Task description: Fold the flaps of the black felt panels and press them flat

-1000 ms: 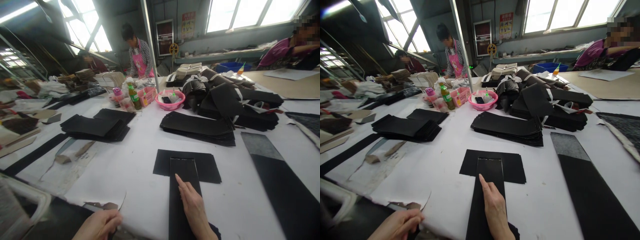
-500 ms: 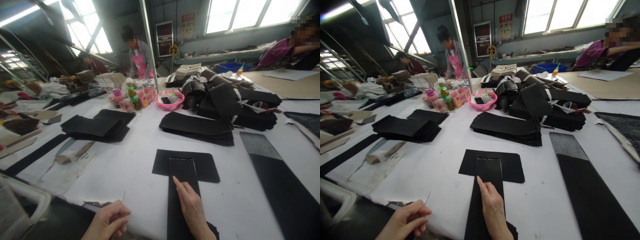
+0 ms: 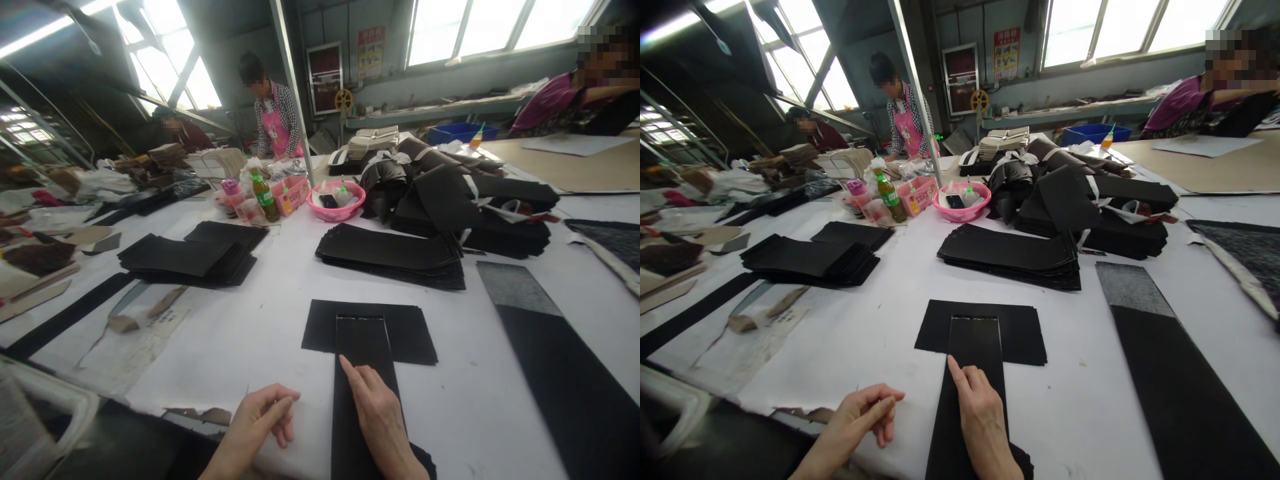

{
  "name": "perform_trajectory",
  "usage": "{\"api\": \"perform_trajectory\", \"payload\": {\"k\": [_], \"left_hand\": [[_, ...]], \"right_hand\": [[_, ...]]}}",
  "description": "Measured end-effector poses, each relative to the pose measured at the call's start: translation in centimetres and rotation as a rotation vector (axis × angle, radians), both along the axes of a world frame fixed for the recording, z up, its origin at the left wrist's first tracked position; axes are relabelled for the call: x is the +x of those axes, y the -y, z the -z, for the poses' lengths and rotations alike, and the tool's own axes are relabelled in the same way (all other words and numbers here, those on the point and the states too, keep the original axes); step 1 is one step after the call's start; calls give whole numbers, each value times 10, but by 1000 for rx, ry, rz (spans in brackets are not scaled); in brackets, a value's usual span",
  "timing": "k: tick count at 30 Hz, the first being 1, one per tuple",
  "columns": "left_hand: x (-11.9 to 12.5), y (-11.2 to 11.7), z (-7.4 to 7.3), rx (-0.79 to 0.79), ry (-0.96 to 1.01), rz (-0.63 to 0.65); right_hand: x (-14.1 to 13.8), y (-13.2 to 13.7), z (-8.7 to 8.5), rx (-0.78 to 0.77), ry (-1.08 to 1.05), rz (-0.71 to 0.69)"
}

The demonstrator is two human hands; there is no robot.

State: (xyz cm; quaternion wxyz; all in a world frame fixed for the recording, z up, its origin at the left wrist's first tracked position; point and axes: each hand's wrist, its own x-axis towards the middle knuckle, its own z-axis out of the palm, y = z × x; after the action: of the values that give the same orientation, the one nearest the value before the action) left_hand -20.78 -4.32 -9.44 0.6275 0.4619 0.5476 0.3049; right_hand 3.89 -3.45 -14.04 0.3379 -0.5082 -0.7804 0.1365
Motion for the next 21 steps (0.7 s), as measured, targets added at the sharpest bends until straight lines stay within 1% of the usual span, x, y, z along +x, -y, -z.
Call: {"api": "perform_trajectory", "payload": {"k": [4,6,10,15,19,21], "left_hand": [[14,-13,-3,-9,79,-98],[19,-16,-3,-6,127,-113],[27,-17,-1,-13,173,-102],[36,-15,0,-13,162,-100],[45,-17,3,11,147,-66],[51,-20,6,24,142,-75]], "right_hand": [[-1,1,2,-56,-9,5],[-1,0,2,-67,-15,9],[0,-1,0,-45,-21,11],[0,-1,-4,-23,-3,13],[0,-1,-3,13,15,15],[0,-1,-2,14,17,12]]}}
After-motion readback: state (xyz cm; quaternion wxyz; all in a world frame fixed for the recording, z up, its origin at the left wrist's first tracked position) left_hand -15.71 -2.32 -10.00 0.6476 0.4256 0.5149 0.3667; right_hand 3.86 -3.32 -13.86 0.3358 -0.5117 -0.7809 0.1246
